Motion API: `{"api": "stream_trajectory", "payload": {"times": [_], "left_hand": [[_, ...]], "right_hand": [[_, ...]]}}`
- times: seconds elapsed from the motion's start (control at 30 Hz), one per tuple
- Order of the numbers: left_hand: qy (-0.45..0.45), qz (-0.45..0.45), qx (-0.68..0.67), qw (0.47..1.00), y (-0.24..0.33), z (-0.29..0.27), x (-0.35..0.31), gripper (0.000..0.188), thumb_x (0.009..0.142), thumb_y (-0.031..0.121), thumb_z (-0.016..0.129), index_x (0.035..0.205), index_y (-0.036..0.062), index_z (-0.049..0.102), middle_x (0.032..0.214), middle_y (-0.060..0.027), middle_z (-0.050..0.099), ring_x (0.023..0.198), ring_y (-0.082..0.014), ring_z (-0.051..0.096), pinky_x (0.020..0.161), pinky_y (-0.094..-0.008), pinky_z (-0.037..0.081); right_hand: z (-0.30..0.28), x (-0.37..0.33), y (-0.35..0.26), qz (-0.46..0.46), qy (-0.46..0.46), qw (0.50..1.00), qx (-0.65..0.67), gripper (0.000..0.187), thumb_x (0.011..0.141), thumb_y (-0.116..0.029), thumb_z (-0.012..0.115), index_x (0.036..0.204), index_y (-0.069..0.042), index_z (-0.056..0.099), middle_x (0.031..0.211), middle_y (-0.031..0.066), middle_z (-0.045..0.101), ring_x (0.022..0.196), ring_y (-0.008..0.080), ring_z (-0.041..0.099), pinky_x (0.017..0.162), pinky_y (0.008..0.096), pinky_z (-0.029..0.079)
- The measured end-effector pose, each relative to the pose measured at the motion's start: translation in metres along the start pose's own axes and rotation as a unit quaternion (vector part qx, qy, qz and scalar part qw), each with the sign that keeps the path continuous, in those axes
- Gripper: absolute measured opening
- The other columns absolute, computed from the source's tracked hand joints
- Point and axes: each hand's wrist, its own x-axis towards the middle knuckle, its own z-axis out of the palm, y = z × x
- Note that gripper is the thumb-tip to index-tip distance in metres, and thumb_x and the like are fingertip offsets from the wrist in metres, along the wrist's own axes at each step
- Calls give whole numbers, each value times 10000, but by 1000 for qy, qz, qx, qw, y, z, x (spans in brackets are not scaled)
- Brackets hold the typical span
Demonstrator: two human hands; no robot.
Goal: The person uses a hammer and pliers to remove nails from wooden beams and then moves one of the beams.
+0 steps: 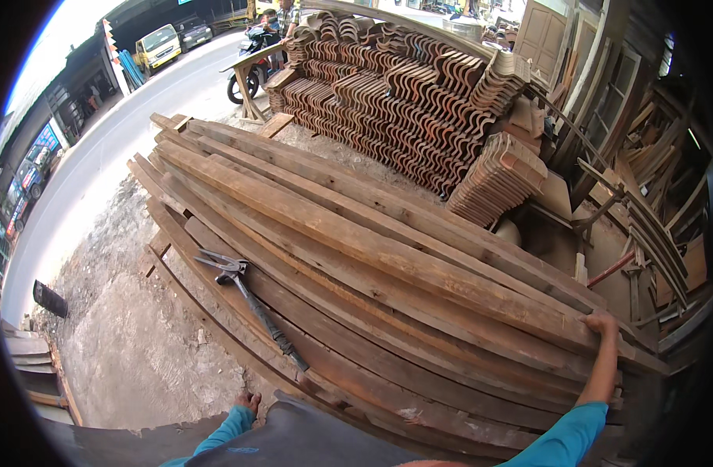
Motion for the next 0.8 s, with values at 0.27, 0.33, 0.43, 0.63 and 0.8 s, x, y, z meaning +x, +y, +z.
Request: {"api": "stream_trajectory", "payload": {"times": [0.27, 0.33, 0.43, 0.63, 0.8], "left_hand": [[-40, -73, 7, 996, -34, 11, -33, 556, 927, 491, 557, 1161, 3, 683, 1128, -254, 679, 1116, -395, 630, 986, -454, 477], [-54, -89, 8, 995, -44, 16, -33, 557, 928, 492, 557, 1177, 9, 680, 1149, -246, 676, 1134, -389, 624, 996, -454, 471], [-88, -103, 17, 991, -47, 18, -30, 545, 924, 488, 576, 1179, 19, 683, 1169, -236, 673, 1142, -385, 622, 1000, -452, 469], [-29, -50, -16, 998, -58, 30, -17, 533, 903, 508, 595, 1108, 30, 709, 1122, -223, 690, 1096, -369, 641, 959, -449, 488], [-44, -22, -44, 998, -21, -3, -7, 511, 939, 478, 560, 1142, 22, 669, 1109, -234, 683, 1087, -386, 636, 932, -464, 487]], "right_hand": [[-51, -21, -42, 181, 19, 912, 367, 460, 703, -400, 797, 830, 37, 728, 803, 229, 707, 720, 356, 698, 707, 449, 515], [-59, -23, -55, 215, 82, 871, 434, 367, 655, -270, 823, 771, 55, 699, 723, 226, 687, 661, 317, 684, 683, 426, 502], [-73, -29, -77, 248, 137, 891, 354, 274, 665, -199, 785, 723, 44, 671, 714, 217, 686, 659, 324, 684, 683, 426, 510], [-78, -10, -91, 216, 206, 898, 324, 142, 702, -109, 686, 720, 24, 642, 703, 201, 673, 714, 334, 688, 726, 427, 522], [-28, -9, -34, 293, 329, 852, 282, 376, 796, -222, 737, 1049, 27, 613, 955, 171, 689, 881, 284, 700, 749, 402, 536]]}}
